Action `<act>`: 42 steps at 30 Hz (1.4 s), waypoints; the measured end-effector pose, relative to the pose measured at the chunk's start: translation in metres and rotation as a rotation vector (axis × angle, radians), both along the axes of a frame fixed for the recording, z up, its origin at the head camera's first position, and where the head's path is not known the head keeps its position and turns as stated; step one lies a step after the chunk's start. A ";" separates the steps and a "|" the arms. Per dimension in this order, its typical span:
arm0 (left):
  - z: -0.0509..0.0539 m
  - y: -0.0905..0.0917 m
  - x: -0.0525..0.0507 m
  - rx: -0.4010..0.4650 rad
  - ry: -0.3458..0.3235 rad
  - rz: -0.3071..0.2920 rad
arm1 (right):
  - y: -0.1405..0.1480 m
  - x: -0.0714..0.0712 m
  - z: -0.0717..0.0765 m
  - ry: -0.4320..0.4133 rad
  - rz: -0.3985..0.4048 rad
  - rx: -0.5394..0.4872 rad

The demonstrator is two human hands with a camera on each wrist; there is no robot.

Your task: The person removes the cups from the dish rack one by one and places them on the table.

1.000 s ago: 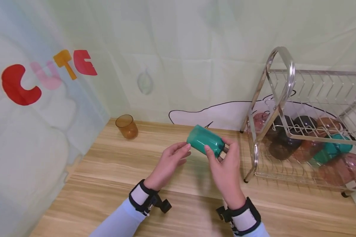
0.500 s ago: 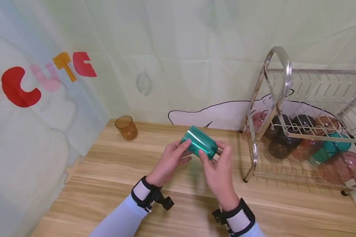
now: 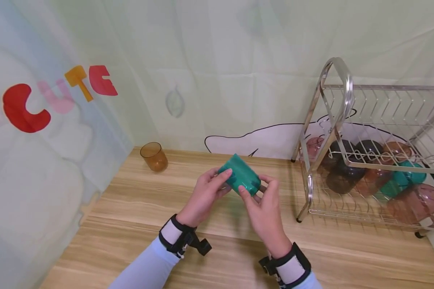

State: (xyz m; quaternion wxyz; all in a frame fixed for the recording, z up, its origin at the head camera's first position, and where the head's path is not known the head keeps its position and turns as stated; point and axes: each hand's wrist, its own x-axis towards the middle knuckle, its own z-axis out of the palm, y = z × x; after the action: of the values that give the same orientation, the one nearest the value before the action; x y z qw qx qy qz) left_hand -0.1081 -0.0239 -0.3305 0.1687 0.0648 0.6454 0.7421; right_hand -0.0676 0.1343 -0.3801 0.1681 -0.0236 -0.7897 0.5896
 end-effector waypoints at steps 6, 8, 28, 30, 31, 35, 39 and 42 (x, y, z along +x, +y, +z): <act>-0.004 0.000 -0.004 0.019 0.016 0.028 | 0.002 -0.001 -0.002 -0.048 0.076 0.044; -0.008 -0.001 -0.006 -0.003 0.024 0.037 | 0.004 -0.002 -0.003 -0.051 0.100 0.055; -0.020 -0.035 -0.030 -0.216 0.188 0.189 | 0.033 0.007 0.002 -0.063 0.119 0.337; -0.021 -0.043 -0.036 -0.223 0.196 0.221 | 0.041 0.010 0.003 -0.035 0.096 0.354; -0.021 -0.047 -0.039 -0.236 0.200 0.237 | 0.045 0.012 0.004 -0.018 0.082 0.360; -0.020 -0.064 -0.051 -0.266 0.217 0.310 | 0.061 0.020 0.010 0.048 0.002 0.399; -0.022 -0.078 -0.061 -0.269 0.249 0.390 | 0.077 0.024 0.019 0.094 -0.112 0.453; -0.025 -0.086 -0.067 -0.263 0.265 0.441 | 0.088 0.026 0.025 0.109 -0.196 0.477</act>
State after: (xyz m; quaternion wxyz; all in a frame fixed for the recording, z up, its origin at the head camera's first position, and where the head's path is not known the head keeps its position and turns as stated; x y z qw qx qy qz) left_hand -0.1751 -0.1095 -0.3558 -0.0757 -0.0033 0.7512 0.6558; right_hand -0.0417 0.2219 -0.3548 0.2677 -0.0280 -0.8901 0.3678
